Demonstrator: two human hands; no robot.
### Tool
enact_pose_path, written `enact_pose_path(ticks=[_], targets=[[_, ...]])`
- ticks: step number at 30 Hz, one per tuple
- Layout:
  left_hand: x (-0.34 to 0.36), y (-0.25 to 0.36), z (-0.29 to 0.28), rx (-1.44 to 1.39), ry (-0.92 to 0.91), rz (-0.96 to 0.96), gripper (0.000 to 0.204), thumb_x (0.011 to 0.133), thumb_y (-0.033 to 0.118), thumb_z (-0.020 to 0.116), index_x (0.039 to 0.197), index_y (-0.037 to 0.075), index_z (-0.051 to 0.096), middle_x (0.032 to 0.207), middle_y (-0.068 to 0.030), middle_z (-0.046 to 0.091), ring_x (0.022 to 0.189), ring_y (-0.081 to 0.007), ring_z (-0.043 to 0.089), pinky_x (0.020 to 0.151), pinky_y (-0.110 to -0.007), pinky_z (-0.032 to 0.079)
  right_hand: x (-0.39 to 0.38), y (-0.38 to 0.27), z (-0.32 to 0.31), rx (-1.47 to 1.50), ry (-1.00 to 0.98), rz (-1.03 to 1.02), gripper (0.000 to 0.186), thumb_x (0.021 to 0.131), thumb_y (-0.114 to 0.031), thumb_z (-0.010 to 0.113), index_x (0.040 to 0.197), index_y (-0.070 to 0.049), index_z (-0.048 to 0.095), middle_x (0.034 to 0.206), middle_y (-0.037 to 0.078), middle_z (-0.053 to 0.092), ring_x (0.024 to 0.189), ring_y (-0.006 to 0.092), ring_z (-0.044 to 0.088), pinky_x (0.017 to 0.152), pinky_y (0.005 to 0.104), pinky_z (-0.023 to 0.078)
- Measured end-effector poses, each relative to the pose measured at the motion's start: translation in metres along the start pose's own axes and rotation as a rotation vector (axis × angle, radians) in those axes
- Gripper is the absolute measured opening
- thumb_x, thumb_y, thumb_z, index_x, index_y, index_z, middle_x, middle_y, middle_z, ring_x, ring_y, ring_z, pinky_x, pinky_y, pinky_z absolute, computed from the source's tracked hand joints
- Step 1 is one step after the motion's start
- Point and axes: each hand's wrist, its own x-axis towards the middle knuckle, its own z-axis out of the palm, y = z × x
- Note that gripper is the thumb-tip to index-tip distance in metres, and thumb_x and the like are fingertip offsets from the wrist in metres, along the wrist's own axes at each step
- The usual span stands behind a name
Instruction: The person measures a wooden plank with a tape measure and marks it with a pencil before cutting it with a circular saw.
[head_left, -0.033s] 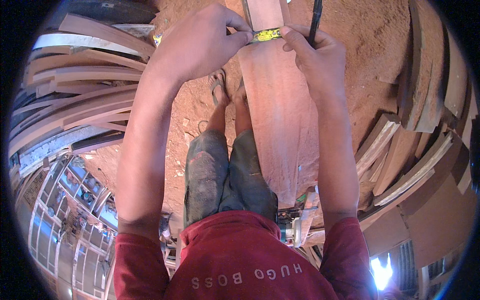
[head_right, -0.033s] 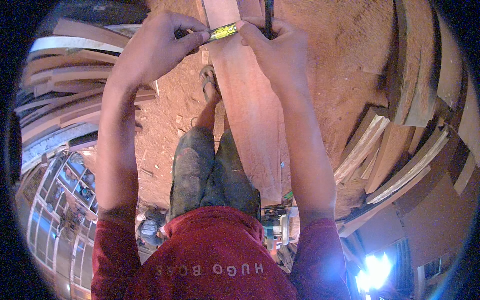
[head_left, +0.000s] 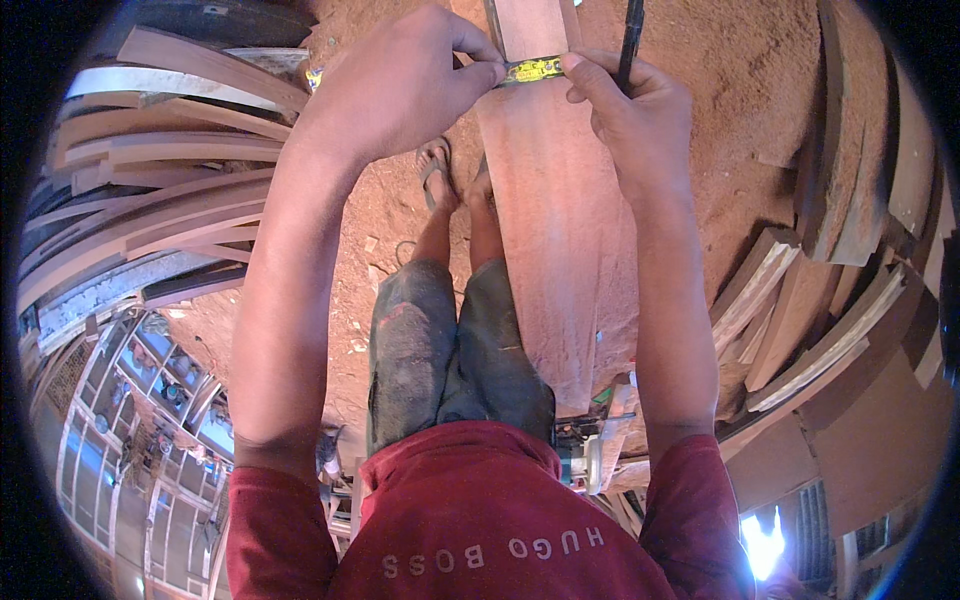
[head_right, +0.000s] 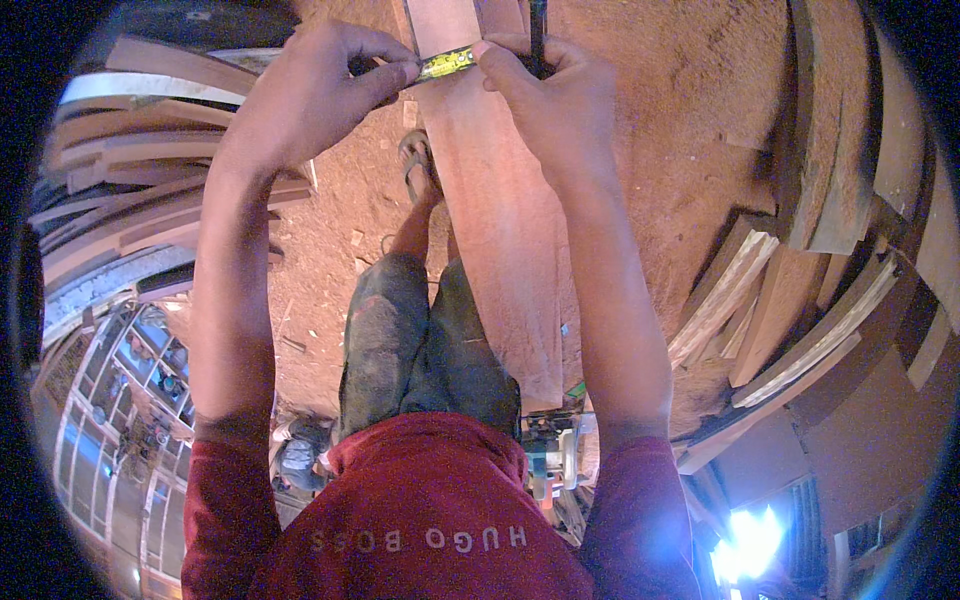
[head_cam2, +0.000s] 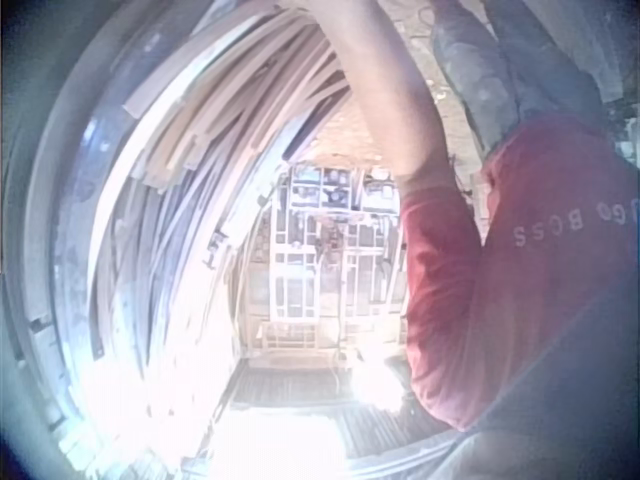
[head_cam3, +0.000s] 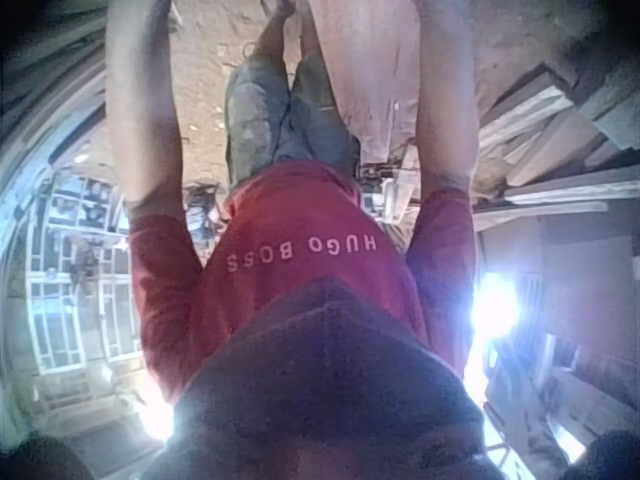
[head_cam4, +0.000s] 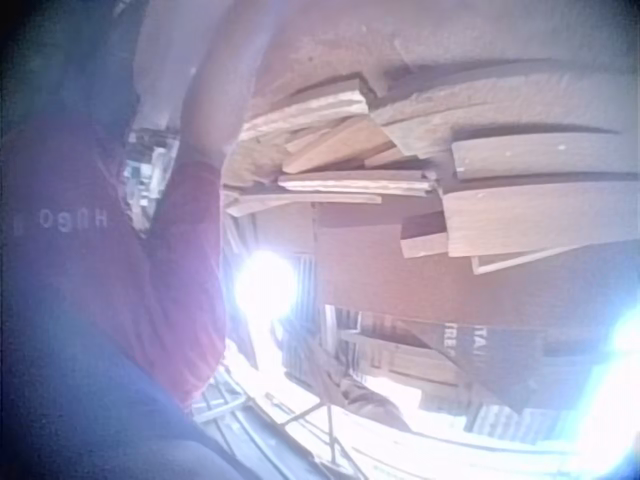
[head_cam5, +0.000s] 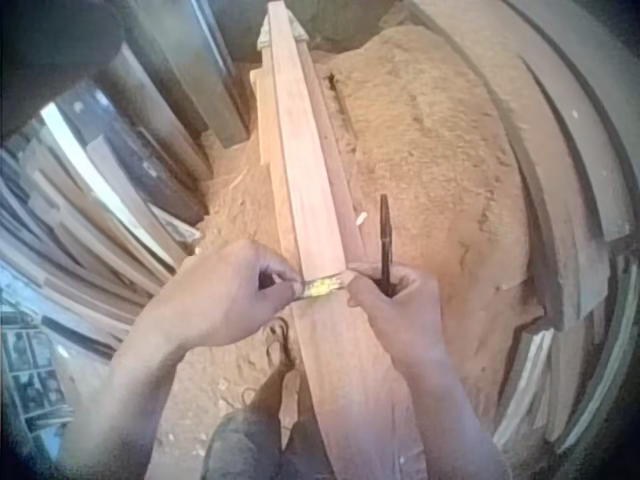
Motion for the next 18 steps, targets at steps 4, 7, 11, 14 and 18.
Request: enact_pose_path(ticks=[4, 7, 11, 14, 18], targets=[[0.000, 0.001, -0.007, 0.000, -0.007, 0.063, 0.026, 0.092, 0.023, 0.067, 0.099, -0.001, 0.074, 0.072, -0.0137, 0.067, 0.065, -0.0186, 0.061, 0.065, -0.037, 0.050, -0.001, 0.000, -0.006, -0.073, -0.010, -0.012, 0.026, 0.091, -0.013, 0.074, 0.113, 0.000, 0.073, 0.078, 0.000, 0.064, 0.054, 0.0016, 0.042, 0.047, 0.0187, 0.028], [-0.004, -0.003, -0.013, -0.017, -0.084, -0.033, 0.026, 0.092, 0.022, 0.067, 0.098, -0.003, 0.073, 0.069, -0.0118, 0.064, 0.064, -0.0159, 0.057, 0.064, -0.035, 0.049, 0.003, 0.003, -0.038, -0.056, 0.058, 0.032, 0.026, 0.094, -0.017, 0.069, 0.115, -0.002, 0.073, 0.083, -0.002, 0.061, 0.062, 0.0025, 0.046, 0.050, 0.0178, 0.030], [-0.017, -0.019, -0.012, 0.002, -0.002, -0.041, 0.026, 0.091, 0.021, 0.068, 0.097, -0.004, 0.071, 0.069, -0.0110, 0.061, 0.064, -0.0145, 0.054, 0.063, -0.034, 0.048, 0.020, 0.003, -0.114, 0.026, 0.312, 0.037, 0.028, 0.099, -0.013, 0.062, 0.122, 0.001, 0.067, 0.091, 0.002, 0.061, 0.077, 0.0060, 0.053, 0.051, 0.0182, 0.035], [-0.019, -0.019, -0.010, -0.003, 0.054, -0.015, 0.026, 0.091, 0.020, 0.067, 0.098, -0.004, 0.071, 0.071, -0.0131, 0.064, 0.064, -0.0168, 0.058, 0.065, -0.035, 0.049, 0.023, 0.001, -0.151, 0.159, 0.310, -0.061, 0.031, 0.099, -0.011, 0.060, 0.127, 0.002, 0.063, 0.090, 0.002, 0.061, 0.076, 0.0068, 0.054, 0.051, 0.0186, 0.037], [-0.014, -0.007, -0.004, 0.041, 0.111, -0.024, 0.024, 0.091, 0.020, 0.066, 0.099, -0.002, 0.072, 0.078, -0.0168, 0.069, 0.070, -0.0236, 0.066, 0.070, -0.037, 0.052, 0.019, -0.002, -0.131, 0.324, 0.444, -0.067, 0.021, 0.099, -0.017, 0.063, 0.116, -0.005, 0.065, 0.091, 0.000, 0.064, 0.072, 0.0076, 0.054, 0.048, 0.0187, 0.035]])
